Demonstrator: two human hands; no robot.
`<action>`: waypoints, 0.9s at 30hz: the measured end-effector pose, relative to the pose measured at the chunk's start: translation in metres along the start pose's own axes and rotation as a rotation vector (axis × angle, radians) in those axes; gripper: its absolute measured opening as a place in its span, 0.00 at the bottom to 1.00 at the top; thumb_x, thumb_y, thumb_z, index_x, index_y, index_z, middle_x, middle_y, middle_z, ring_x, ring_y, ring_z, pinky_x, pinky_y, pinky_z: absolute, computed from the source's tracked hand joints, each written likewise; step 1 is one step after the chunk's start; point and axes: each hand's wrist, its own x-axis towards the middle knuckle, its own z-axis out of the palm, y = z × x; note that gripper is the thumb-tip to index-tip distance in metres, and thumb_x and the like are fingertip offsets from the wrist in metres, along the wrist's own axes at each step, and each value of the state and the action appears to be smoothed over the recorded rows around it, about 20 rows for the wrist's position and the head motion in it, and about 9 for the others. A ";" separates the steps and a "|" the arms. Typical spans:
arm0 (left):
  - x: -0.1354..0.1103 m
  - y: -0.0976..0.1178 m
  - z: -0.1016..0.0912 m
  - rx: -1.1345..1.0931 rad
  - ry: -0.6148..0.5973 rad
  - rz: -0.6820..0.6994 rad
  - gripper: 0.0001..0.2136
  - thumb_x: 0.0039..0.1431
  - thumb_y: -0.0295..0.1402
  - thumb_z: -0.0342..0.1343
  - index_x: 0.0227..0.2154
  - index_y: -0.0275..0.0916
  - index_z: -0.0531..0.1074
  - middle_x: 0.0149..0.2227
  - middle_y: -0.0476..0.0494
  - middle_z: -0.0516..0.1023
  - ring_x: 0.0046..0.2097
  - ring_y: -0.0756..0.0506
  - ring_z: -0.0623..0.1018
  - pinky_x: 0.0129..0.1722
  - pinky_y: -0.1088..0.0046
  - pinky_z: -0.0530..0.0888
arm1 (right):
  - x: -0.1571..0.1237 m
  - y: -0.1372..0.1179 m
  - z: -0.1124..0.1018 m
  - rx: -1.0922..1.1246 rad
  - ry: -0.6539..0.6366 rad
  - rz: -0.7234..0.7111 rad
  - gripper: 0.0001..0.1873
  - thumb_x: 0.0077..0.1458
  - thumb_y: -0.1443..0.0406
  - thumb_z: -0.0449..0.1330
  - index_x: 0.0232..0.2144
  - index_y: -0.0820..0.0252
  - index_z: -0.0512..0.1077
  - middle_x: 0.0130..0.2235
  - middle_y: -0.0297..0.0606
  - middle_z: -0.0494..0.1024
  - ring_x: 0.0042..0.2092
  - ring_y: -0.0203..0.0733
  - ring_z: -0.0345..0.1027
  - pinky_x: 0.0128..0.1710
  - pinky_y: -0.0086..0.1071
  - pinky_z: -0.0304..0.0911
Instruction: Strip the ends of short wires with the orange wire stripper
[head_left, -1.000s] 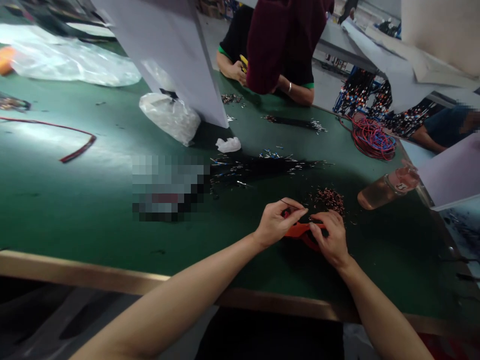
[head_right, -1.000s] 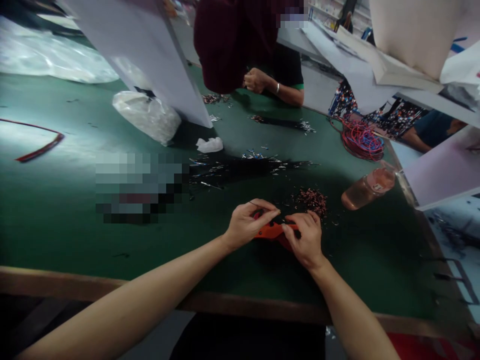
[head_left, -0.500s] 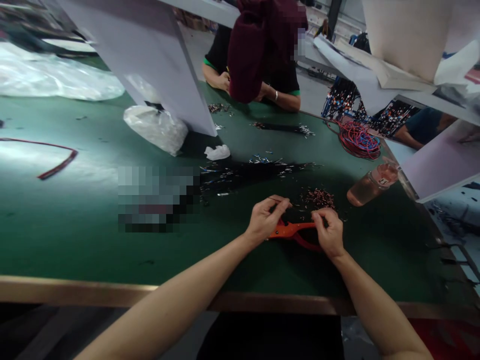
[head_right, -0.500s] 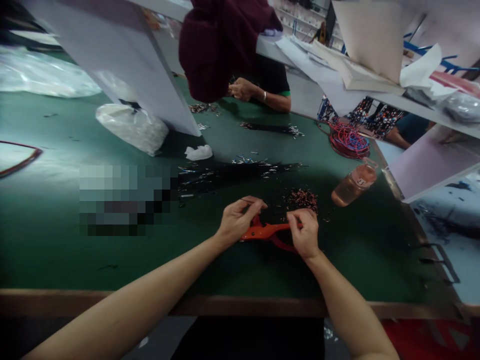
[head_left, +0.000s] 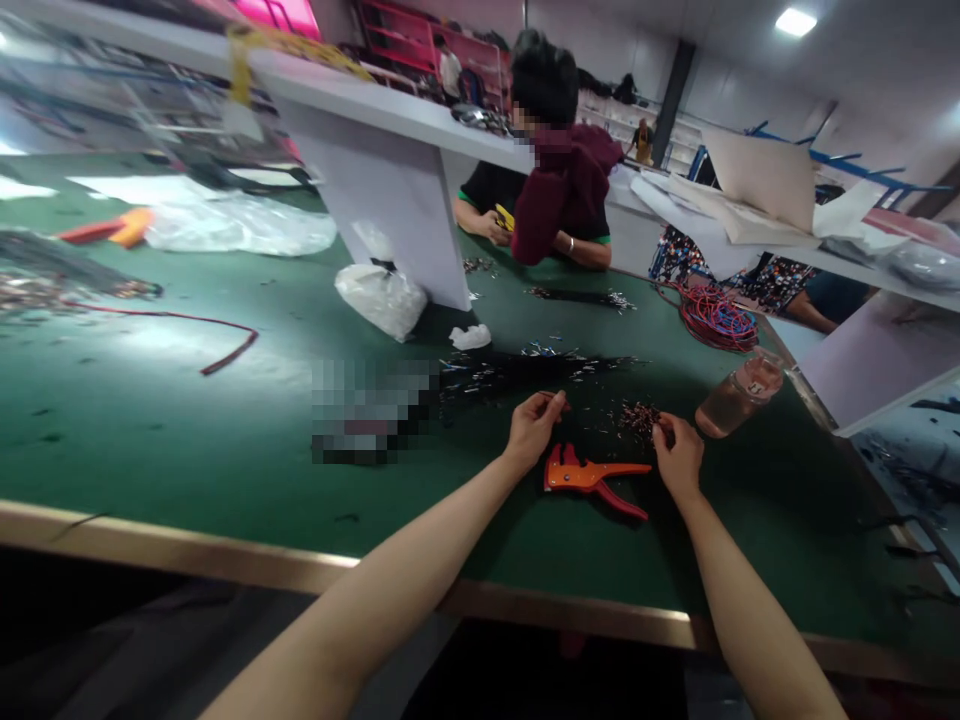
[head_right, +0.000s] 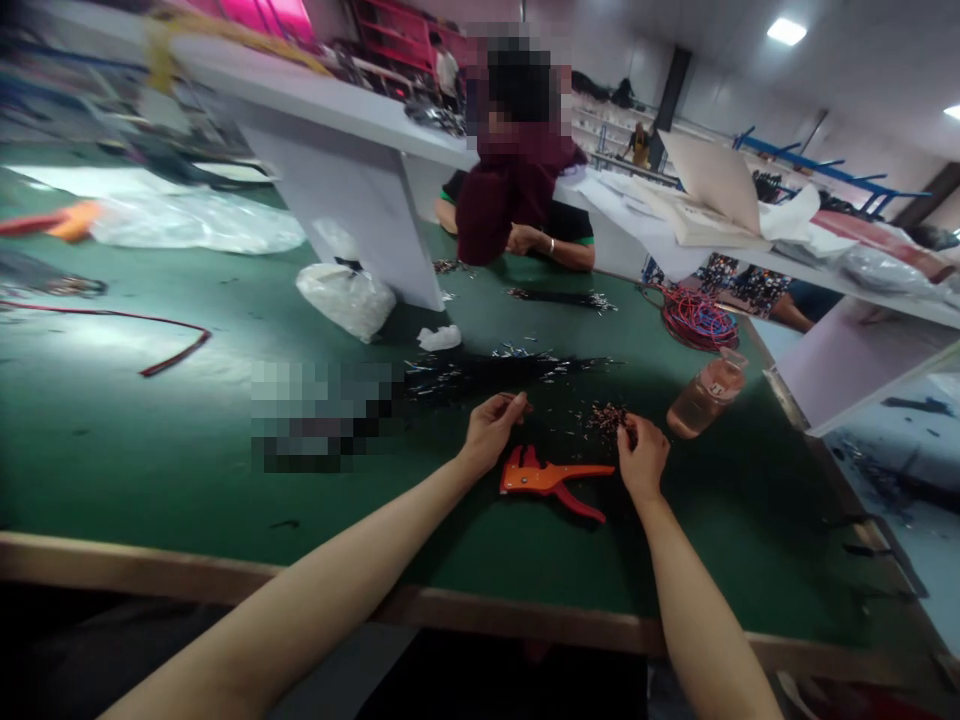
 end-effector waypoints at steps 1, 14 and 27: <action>0.000 0.000 0.000 -0.001 -0.007 0.002 0.18 0.47 0.50 0.61 0.21 0.37 0.73 0.22 0.49 0.74 0.23 0.52 0.67 0.26 0.74 0.65 | 0.000 0.000 0.000 -0.010 0.000 -0.004 0.15 0.56 0.59 0.53 0.38 0.61 0.74 0.37 0.46 0.81 0.39 0.51 0.71 0.44 0.43 0.59; 0.000 -0.003 0.001 0.065 -0.010 0.043 0.18 0.49 0.50 0.59 0.20 0.38 0.73 0.21 0.49 0.73 0.23 0.51 0.68 0.26 0.74 0.65 | -0.008 -0.008 0.003 -0.084 -0.061 -0.182 0.12 0.60 0.62 0.52 0.40 0.59 0.74 0.39 0.42 0.80 0.42 0.47 0.70 0.46 0.39 0.54; 0.001 -0.004 -0.003 0.052 0.035 0.061 0.17 0.48 0.49 0.60 0.21 0.38 0.72 0.19 0.51 0.70 0.22 0.52 0.66 0.25 0.75 0.63 | -0.014 -0.024 0.002 -0.034 -0.097 -0.236 0.09 0.59 0.65 0.54 0.38 0.57 0.74 0.38 0.40 0.81 0.42 0.46 0.71 0.48 0.40 0.54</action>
